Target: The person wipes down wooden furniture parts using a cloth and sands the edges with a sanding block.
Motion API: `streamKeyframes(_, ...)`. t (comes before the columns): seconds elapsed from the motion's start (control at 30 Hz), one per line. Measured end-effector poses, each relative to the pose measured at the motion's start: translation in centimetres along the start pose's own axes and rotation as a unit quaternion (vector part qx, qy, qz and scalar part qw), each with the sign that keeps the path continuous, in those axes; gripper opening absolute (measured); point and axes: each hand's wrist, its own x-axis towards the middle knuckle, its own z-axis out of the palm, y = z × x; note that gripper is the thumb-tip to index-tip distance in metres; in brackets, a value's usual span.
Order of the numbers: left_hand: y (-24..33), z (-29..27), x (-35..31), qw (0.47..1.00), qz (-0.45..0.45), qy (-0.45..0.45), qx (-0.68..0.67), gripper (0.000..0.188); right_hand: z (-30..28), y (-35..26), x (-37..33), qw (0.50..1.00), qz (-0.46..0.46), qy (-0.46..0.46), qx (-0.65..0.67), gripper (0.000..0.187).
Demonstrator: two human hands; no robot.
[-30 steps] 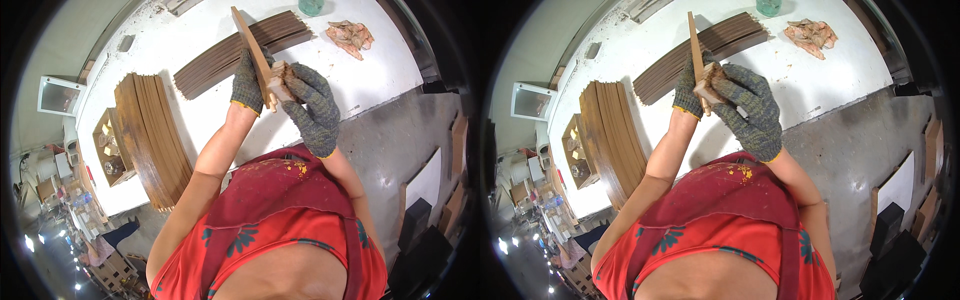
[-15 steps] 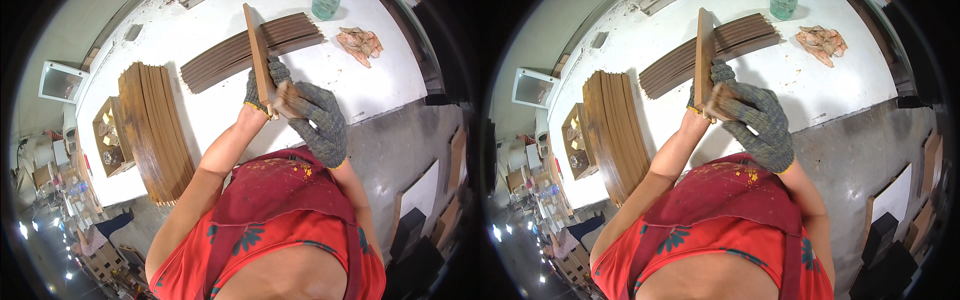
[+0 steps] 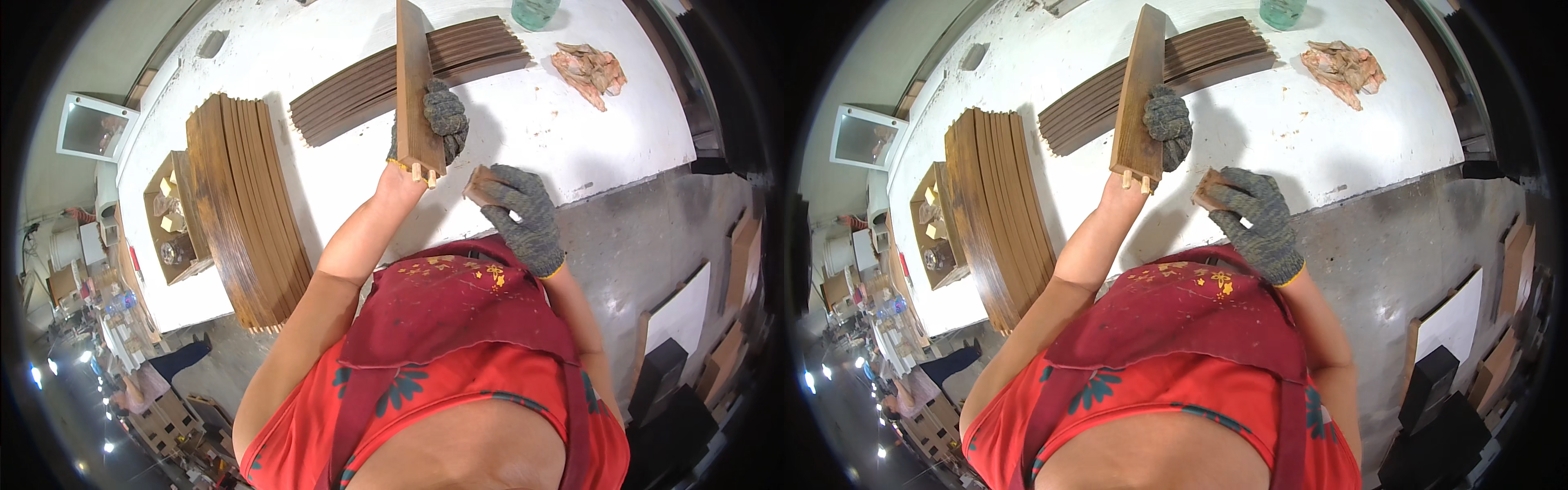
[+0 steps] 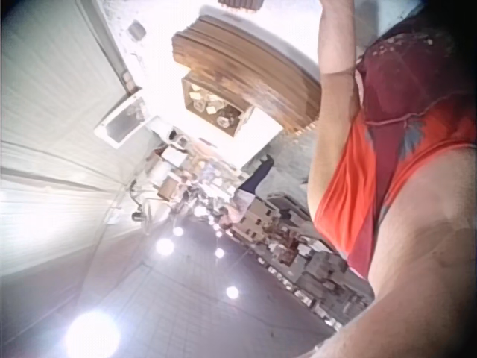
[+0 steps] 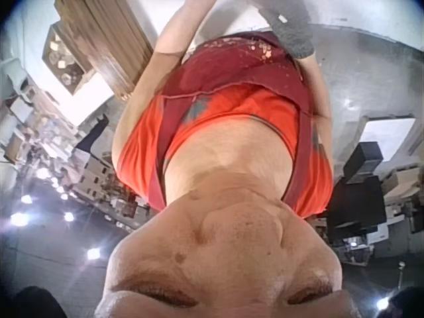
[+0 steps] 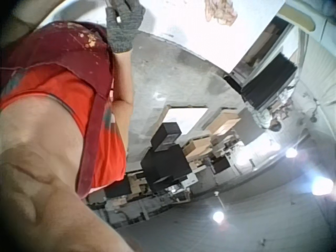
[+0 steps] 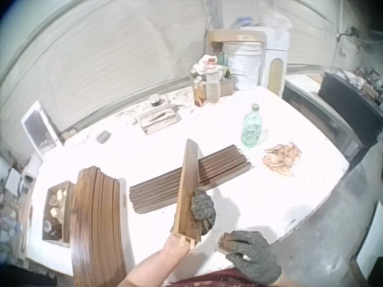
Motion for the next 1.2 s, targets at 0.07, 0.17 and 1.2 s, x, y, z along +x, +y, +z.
streamKeyframes(0.07,-0.1,0.2,0.0,1.000,0.008,0.020,0.018,0.019,-0.7,-0.9,0.1,0.986,0.115,0.023,0.120,0.039)
streamKeyframes(0.17,0.4,0.1,0.0,0.973,0.036,0.057,0.220,0.024,-1.2,-0.9,0.6,0.969,0.142,0.058,0.193,0.040)
streamKeyframes(1.2,4.4,-2.3,-6.4,0.768,0.150,0.283,0.554,0.034,5.0,18.4,28.0,0.936,-0.241,-0.058,-0.250,0.022)
